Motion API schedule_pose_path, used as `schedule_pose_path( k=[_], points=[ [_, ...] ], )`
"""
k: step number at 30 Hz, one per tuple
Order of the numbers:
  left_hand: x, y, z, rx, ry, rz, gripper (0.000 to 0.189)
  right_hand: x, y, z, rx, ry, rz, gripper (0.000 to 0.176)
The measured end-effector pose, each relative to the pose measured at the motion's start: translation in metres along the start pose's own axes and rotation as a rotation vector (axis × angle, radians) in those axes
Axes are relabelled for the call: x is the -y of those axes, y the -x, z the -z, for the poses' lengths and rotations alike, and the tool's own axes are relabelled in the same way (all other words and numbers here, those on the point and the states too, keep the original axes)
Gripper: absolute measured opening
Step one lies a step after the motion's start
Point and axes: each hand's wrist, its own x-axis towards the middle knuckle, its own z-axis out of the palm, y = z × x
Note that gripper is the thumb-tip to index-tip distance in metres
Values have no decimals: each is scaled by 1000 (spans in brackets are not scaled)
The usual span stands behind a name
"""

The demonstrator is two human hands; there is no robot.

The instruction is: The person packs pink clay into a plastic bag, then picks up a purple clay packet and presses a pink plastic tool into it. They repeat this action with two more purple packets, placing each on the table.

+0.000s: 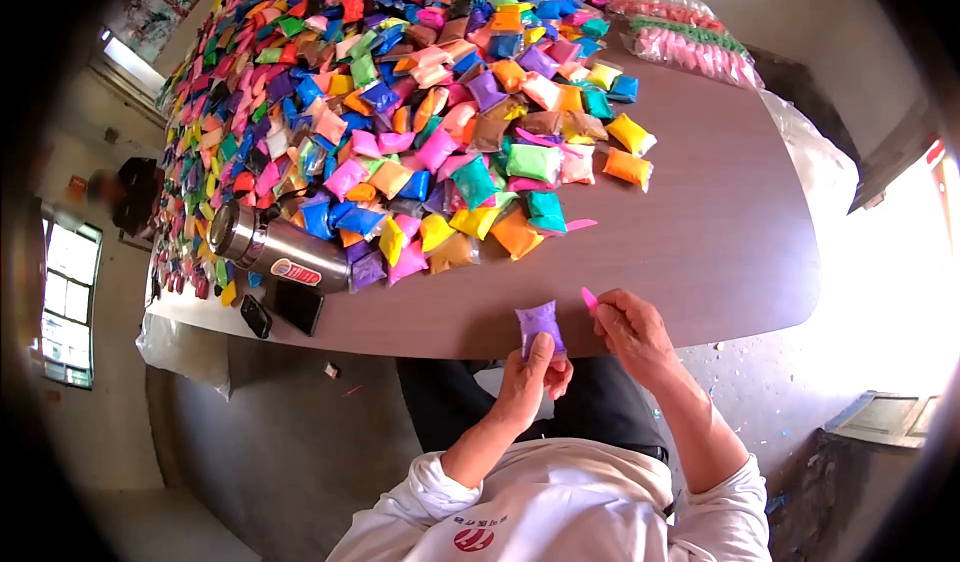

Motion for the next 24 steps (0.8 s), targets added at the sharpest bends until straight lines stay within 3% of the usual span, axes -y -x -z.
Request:
schedule_pose_path(
  k=[8, 15, 18, 20, 24],
  points=[
    [1, 1, 0, 11, -9, -6, 52, -15, 7, -10, -46, 99, 170, 16],
    [4, 0, -3, -12, 26, -68, 50, -15, 13, -3, -140, 162, 156, 15],
    [0, 5, -9, 7, 11, 29, 50, -10, 14, -5, -179, 153, 183, 12],
    [6, 9, -13, 77, -59, 120, 55, -8, 16, -5, -186, 414, 440, 12],
    [22, 11, -15, 105, -56, 154, 56, -4, 21, -4, -106, 527, 458, 11]
  ],
)
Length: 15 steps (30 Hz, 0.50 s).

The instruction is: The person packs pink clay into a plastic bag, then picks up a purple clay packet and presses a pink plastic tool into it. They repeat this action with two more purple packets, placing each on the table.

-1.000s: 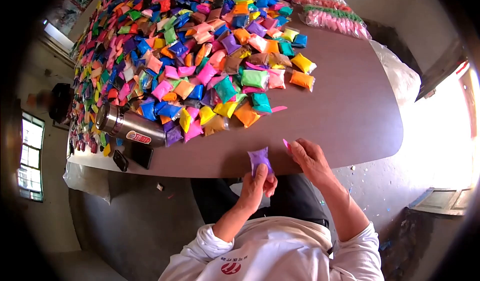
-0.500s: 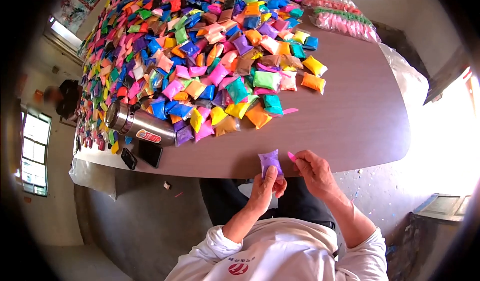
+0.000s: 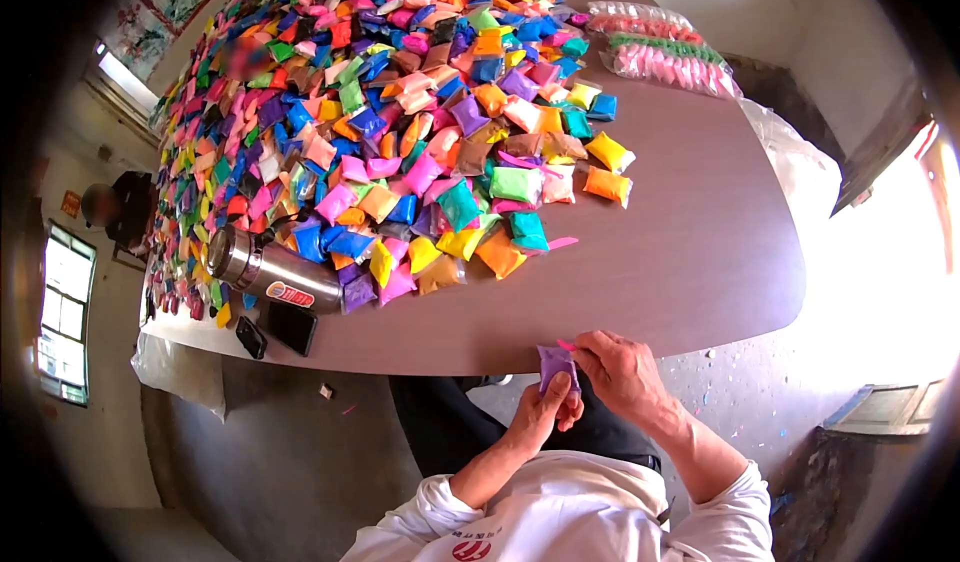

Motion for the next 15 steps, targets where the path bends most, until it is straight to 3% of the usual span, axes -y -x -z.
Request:
schedule_pose_path(
  k=[7, 9, 11, 15],
  points=[
    [5, -7, 1, -105, 26, -34, 56, 5, -6, 5, 27, 70, 59, 8],
    [7, -8, 3, -41, -29, -99, 58, 4, -8, 1, 35, 73, 1, 6],
    [10, -11, 0, -67, -54, -144, 60, -3, -13, -3, -7, 161, 94, 5],
    [15, -14, 1, -71, -63, -174, 57, -23, -21, -9, 4, 109, -39, 4]
  ],
)
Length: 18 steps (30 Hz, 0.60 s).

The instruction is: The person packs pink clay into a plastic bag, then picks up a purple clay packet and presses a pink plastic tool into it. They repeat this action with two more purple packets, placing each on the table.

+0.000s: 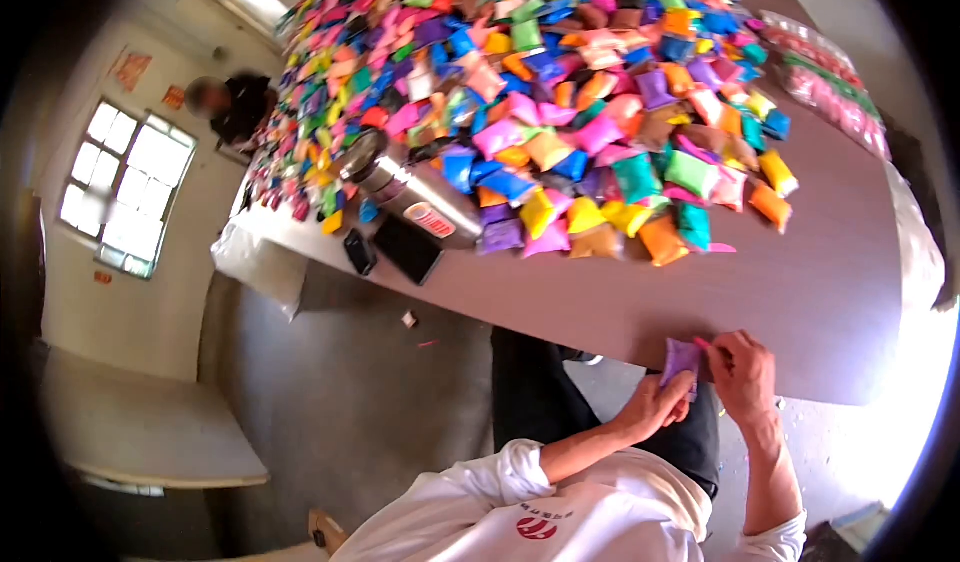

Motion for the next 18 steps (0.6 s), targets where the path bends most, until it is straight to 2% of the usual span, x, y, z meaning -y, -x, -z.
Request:
schedule_pose_path(
  k=[4, 6, 8, 10, 13, 15, 18],
  points=[
    [6, -3, 3, 32, 25, -36, 54, 18, 4, 8, -112, -80, 21, 2],
    [11, -2, 1, 43, 84, -60, 52, 29, 8, 7, -61, -84, 31, 2],
    [12, -4, 0, 41, 109, -70, 52, 29, 9, -1, 29, -4, 150, 2],
    [8, -4, 1, 57, 115, -76, 51, 26, 3, -4, 58, -4, 112, 3],
    [8, -2, 3, 47, 16, -51, 52, 12, -7, -7, -10, 106, 108, 2],
    [8, -4, 5, 57, -17, -80, 52, 11, -17, -4, -53, -9, 16, 3],
    [8, -1, 5, 46, 33, -72, 52, 23, -7, 2, -28, -70, 59, 3]
  ],
)
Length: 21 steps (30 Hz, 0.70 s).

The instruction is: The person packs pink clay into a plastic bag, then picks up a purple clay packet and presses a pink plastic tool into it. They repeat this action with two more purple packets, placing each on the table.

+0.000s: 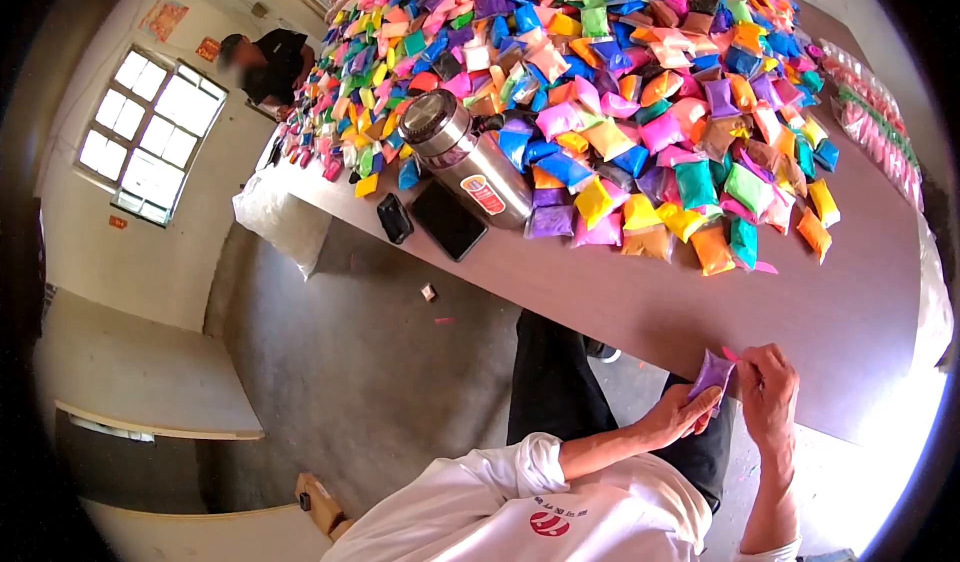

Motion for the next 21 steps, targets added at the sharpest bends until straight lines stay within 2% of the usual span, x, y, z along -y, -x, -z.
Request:
schedule_pose_path(
  k=[2, 4, 9, 12, 16, 18, 21],
  points=[
    [-3, 1, -1, 5, 41, -2, 52, 8, 8, 0, 16, 9, 27, 4],
    [-3, 0, -2, 13, 78, -5, 51, 13, 13, 1, 137, 121, 58, 4],
    [1, -3, 3, 29, 39, 40, 54, 0, 5, -6, 118, 108, 107, 4],
    [1, -3, 3, 25, 22, 73, 55, -4, 2, -9, 29, 176, 120, 3],
    [-1, 1, 1, 20, 103, 51, 56, -3, 1, 2, -11, 57, 19, 4],
    [7, 2, 1, 15, 96, 47, 54, 8, 10, 6, -73, 17, 110, 4],
    [9, -3, 0, 23, 65, 22, 52, 10, 21, 6, 31, 47, 114, 4]
  ],
)
